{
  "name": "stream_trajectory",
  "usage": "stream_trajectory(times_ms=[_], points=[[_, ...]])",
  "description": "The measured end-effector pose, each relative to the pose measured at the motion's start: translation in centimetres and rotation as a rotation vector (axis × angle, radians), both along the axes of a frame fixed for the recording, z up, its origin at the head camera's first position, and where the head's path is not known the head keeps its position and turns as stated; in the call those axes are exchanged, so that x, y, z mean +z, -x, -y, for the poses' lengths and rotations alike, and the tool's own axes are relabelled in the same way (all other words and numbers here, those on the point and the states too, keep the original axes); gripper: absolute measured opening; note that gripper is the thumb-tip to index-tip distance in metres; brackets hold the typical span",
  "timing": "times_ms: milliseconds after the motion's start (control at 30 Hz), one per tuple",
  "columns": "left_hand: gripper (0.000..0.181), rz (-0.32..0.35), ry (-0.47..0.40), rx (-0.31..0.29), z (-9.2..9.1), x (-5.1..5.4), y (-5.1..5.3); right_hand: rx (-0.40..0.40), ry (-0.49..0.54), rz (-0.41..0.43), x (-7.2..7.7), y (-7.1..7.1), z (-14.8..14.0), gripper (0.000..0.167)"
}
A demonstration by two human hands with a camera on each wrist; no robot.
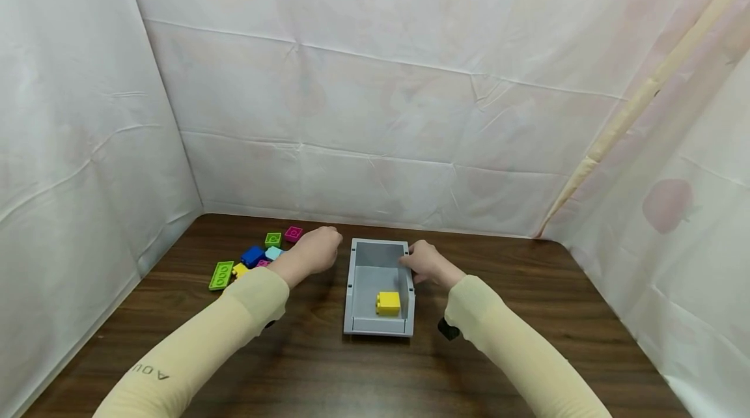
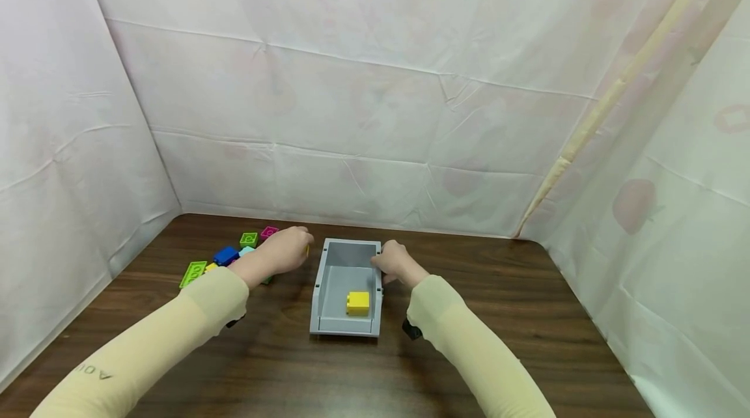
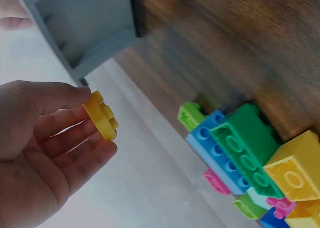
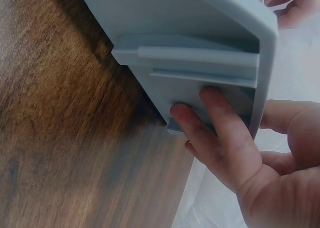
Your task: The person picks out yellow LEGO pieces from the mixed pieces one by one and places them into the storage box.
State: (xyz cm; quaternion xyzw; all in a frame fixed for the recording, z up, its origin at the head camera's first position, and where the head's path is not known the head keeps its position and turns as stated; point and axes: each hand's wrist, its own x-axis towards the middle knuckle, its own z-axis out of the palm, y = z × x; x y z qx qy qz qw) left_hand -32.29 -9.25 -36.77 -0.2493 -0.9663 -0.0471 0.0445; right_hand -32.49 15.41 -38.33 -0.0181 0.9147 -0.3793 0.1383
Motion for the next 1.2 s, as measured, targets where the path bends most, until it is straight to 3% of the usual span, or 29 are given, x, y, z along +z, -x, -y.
stream_trajectory(times_ms=[633,933,1200], points=[[0.015,-0.122,-0.034,-0.065,-3.2,3.9,-4.5,-0.007,-0.01,-0.004,0.0,0.1,-0.1,0.027],[0.019,-0.149,0.005,-0.129,-4.7,4.3,-6.0,-0.007,0.0,0.005,0.0,0.3,-0.1,0.029],[0.021,-0.106,0.02,-0.149,-5.4,4.0,-6.9,-0.005,0.007,-0.011,-0.2,0.3,-0.2,0.028]])
